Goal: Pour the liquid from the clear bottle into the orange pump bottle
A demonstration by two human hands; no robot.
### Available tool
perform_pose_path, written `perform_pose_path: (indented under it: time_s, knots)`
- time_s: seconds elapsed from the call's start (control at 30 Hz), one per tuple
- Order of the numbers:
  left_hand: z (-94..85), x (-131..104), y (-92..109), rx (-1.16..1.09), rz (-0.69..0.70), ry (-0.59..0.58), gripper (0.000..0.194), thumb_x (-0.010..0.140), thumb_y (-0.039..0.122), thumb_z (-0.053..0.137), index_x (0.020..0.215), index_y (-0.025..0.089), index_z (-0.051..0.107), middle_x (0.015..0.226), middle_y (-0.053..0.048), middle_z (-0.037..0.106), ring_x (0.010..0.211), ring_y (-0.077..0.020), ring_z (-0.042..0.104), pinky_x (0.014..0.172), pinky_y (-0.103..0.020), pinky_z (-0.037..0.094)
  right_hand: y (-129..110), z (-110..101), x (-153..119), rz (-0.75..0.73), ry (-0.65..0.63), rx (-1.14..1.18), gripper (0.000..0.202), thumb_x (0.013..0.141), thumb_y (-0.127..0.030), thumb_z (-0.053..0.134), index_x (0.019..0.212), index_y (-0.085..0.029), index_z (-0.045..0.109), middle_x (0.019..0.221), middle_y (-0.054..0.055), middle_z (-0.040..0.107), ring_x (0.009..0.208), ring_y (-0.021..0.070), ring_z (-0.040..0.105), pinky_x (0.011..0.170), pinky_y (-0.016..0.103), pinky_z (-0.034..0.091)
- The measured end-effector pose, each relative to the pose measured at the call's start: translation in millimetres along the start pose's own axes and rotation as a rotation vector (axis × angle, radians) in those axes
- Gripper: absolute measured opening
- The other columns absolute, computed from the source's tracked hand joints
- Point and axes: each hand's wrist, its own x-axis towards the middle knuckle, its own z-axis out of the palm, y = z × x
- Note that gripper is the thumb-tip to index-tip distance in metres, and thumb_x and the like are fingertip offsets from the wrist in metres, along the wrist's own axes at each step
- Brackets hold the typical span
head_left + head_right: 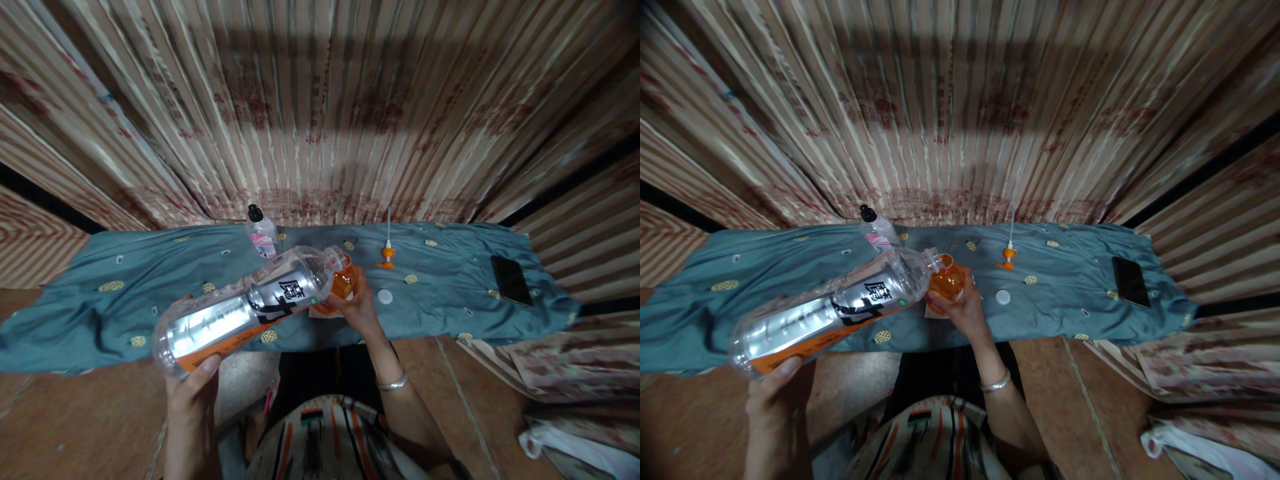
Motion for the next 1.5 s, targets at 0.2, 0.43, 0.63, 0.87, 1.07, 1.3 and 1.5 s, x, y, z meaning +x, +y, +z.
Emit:
perform_pose_path:
  time_s: [0.2,0.43,0.63,0.87,1.07,1.3,1.5]
  knots:
    - [3.5,0.1,2.5,-0.010,-0.002,0.022,0.068,0.052,0.048,0.100,0.115,0.030,0.084,0.130,-0.006,0.083,0.136,-0.0353,0.073,0.101,-0.039,0.068,1.3,-0.1,-0.8,-0.009,0.004,-0.003,0.070,0.072,-0.047,0.102,0.130,-0.028,0.069,0.120,0.006,0.086,0.112,0.0314,0.084,0.103,0.047,0.069]
    - [2.3,2.0,0.1,0.002,0.021,0.024,0.071,0.053,0.049,0.098,0.120,0.029,0.084,0.128,-0.008,0.083,0.133,-0.0395,0.074,0.106,-0.049,0.068,0.1,-0.9,-0.5,0.009,0.004,-0.027,0.070,0.072,-0.048,0.101,0.130,-0.028,0.069,0.119,0.005,0.087,0.110,0.0315,0.084,0.101,0.047,0.070]
    - [5.8,1.6,4.3,0.007,0.010,0.023,0.074,0.052,0.048,0.100,0.120,0.027,0.083,0.126,-0.009,0.083,0.135,-0.0408,0.073,0.114,-0.053,0.064,-5.0,-0.1,-0.3,0.005,0.007,-0.004,0.068,0.071,-0.048,0.101,0.128,-0.028,0.068,0.117,0.005,0.087,0.108,0.0298,0.085,0.097,0.044,0.070]
    - [8.6,4.8,7.6,0.001,0.014,0.037,0.074,0.045,0.051,0.103,0.113,0.028,0.085,0.128,-0.008,0.082,0.137,-0.0391,0.071,0.111,-0.046,0.064,-4.2,0.6,-1.3,0.000,0.003,-0.001,0.068,0.072,-0.049,0.101,0.129,-0.028,0.068,0.120,0.005,0.087,0.110,0.0304,0.085,0.098,0.045,0.070]
    - [9.2,0.3,9.6,0.003,-0.006,0.035,0.069,0.047,0.048,0.103,0.110,0.028,0.086,0.131,-0.007,0.082,0.141,-0.0381,0.069,0.118,-0.046,0.060,-2.6,-0.8,-0.9,0.015,-0.001,-0.006,0.070,0.071,-0.048,0.102,0.129,-0.028,0.068,0.120,0.005,0.086,0.111,0.0313,0.084,0.100,0.046,0.069]
    - [12.6,-1.5,14.1,0.002,-0.005,0.035,0.066,0.048,0.049,0.103,0.109,0.029,0.086,0.133,-0.006,0.081,0.147,-0.0396,0.065,0.127,-0.051,0.054,-5.2,-0.3,-1.3,0.019,-0.008,0.026,0.071,0.070,-0.048,0.102,0.129,-0.028,0.068,0.118,0.005,0.086,0.109,0.0309,0.084,0.099,0.046,0.070]
    - [5.4,-2.2,7.5,0.022,-0.002,0.050,0.059,0.055,0.045,0.099,0.110,0.030,0.086,0.138,-0.005,0.080,0.150,-0.0367,0.064,0.126,-0.046,0.055,-4.7,-0.2,-0.9,0.034,-0.005,0.032,0.070,0.070,-0.049,0.102,0.127,-0.028,0.068,0.118,0.005,0.086,0.108,0.0309,0.084,0.098,0.046,0.070]
